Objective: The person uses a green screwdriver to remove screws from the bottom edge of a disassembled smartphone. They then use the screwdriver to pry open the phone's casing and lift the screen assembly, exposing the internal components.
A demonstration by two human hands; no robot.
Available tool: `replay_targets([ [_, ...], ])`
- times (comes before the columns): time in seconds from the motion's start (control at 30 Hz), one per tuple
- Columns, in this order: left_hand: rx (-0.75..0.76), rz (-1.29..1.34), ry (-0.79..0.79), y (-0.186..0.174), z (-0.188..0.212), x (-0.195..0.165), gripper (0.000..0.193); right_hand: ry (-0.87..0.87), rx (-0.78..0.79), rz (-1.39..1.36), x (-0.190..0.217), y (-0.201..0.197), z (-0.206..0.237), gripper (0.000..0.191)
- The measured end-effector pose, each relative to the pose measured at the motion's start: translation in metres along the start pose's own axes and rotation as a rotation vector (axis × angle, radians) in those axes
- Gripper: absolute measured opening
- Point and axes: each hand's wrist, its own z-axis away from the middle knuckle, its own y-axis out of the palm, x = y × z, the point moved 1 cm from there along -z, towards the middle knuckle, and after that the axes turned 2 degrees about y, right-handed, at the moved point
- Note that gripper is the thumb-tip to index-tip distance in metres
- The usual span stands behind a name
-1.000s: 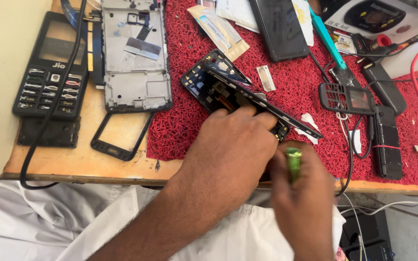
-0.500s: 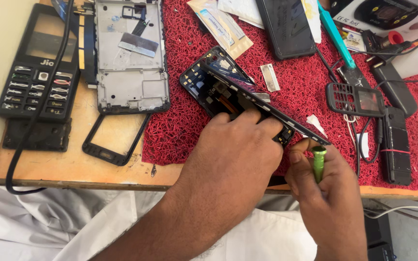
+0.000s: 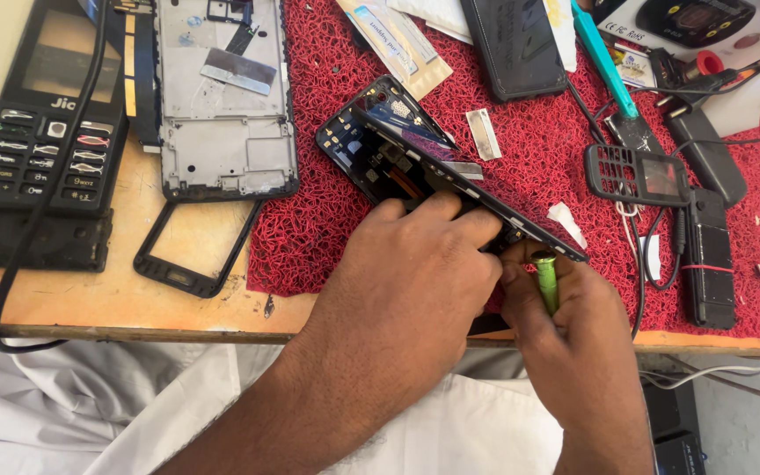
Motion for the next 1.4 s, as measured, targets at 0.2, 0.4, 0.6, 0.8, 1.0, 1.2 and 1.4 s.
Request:
replay_targets([
  [0.2, 0.074, 0.015, -0.029, 0.0, 0.0, 0.002, 0.005, 0.133, 0.006, -0.24, -0.005, 0.0, 0.002, 0.016],
  [0.4, 0.059, 0.006, -0.026, -0.001, -0.001, 0.002, 0.005, 0.015, -0.073, -0.252, -0.001, -0.001, 0.013, 0.014],
  [0.6, 0.056, -0.009, -0.028, -0.001, -0.002, 0.001, 0.004, -0.153, -0.171, 0.23, 0.005, 0.0, 0.025, 0.013],
  [0.8, 0.076, -0.015, -0.03, -0.002, -0.003, 0.001, 0.007, -0.162, -0.123, 0.222, -0.003, -0.002, 0.027, 0.016],
  [1.0, 0.052, -0.005, -0.019, -0.004, -0.001, 0.001, 0.006, -0.111, -0.147, -0.143, -0.026, -0.029, 0.043, 0.028],
  [1.2, 0.051, -0.046, -0.011, -0.002, -0.001, 0.0, 0.008, -0.326, -0.197, -0.521, -0.034, -0.061, 0.044, 0.04],
  [1.4, 0.019, -0.028, -0.023, -0.002, -0.001, -0.002, 0.009, -0.305, -0.23, -0.338, -0.003, -0.045, 0.044, 0.019],
])
